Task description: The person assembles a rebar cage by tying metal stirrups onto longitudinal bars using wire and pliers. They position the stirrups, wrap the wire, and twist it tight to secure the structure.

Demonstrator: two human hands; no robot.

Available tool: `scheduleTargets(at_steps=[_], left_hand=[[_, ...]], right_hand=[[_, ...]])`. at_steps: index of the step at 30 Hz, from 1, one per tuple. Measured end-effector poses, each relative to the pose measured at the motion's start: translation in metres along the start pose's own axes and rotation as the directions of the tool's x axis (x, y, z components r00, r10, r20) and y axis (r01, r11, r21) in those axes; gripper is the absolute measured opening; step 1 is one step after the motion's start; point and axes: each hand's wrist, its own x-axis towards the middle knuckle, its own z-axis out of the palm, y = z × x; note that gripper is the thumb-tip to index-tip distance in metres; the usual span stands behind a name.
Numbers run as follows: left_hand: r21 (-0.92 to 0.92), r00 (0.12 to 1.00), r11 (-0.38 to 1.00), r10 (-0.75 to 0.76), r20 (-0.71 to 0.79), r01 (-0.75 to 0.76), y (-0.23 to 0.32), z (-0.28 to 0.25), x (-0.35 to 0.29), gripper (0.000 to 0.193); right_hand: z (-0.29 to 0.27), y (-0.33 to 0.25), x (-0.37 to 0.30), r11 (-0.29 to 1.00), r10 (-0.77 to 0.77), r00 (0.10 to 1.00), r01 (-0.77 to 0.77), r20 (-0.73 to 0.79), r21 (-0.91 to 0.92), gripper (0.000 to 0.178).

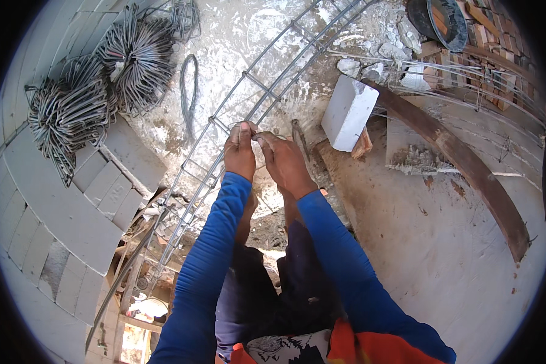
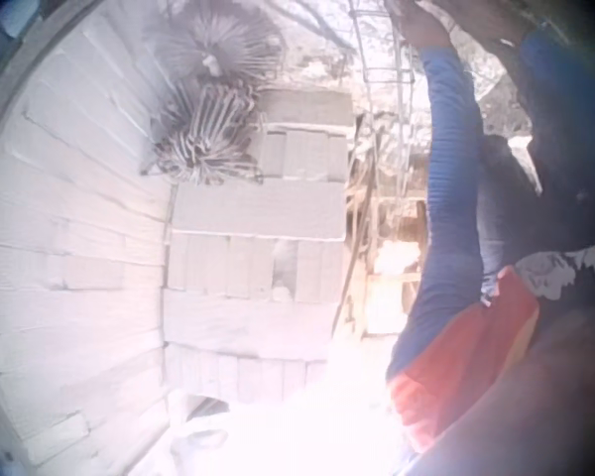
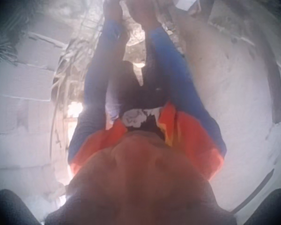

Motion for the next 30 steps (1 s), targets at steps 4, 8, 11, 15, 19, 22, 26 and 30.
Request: scheduleTargets(at_steps=[4, 8, 11, 15, 19, 22, 26, 30], left_hand=[[0.346, 0.990, 0.928, 0.137, 0.026, -0.137, -0.018, 0.018, 0.000, 0.035], [0.063, 0.995, 0.996, -0.073, 0.074, 0.068, -0.040, 0.056, 0.034, 0.043], [0.263, 0.983, 0.962, -0.116, 0.142, 0.076, -0.041, 0.103, 0.067, 0.045], [0.437, 0.946, 0.860, 0.138, 0.293, -0.261, -0.036, 0.161, 0.123, 0.047], [0.636, 0.892, 0.630, 0.380, 0.247, -0.445, -0.088, 0.200, 0.189, 0.042], [0.659, 0.958, 0.700, 0.150, 0.242, -0.276, -0.080, 0.218, 0.214, 0.041], [0.678, 0.978, 0.708, 0.097, 0.184, -0.198, -0.061, 0.233, 0.213, 0.040], [0.786, 0.994, 0.614, -0.023, 0.102, -0.067, -0.063, 0.226, 0.227, 0.040]], right_hand=[[0.007, 0.041, 0.017, 0.994, 0.050, 0.999, -0.048, -0.011, 0.099, 0.023], [-0.043, 0.057, 0.048, 0.987, 0.118, 0.993, -0.115, -0.023, 0.114, 0.018], [-0.090, 0.097, 0.079, 0.996, 0.080, 0.939, -0.085, -0.336, 0.002, 0.019], [-0.159, 0.153, 0.131, 0.966, 0.089, 0.859, -0.198, -0.505, -0.165, 0.022], [-0.192, 0.154, 0.171, 0.943, 0.180, 0.885, -0.280, -0.430, -0.182, 0.025], [-0.176, 0.207, 0.187, 0.918, 0.194, 0.916, -0.296, -0.352, -0.263, 0.025], [-0.103, 0.320, 0.205, 0.674, -0.202, 0.979, 0.149, 0.014, -0.724, 0.022], [-0.078, 0.298, 0.228, -0.013, 0.361, 0.904, -0.239, 0.227, 0.971, 0.019]])
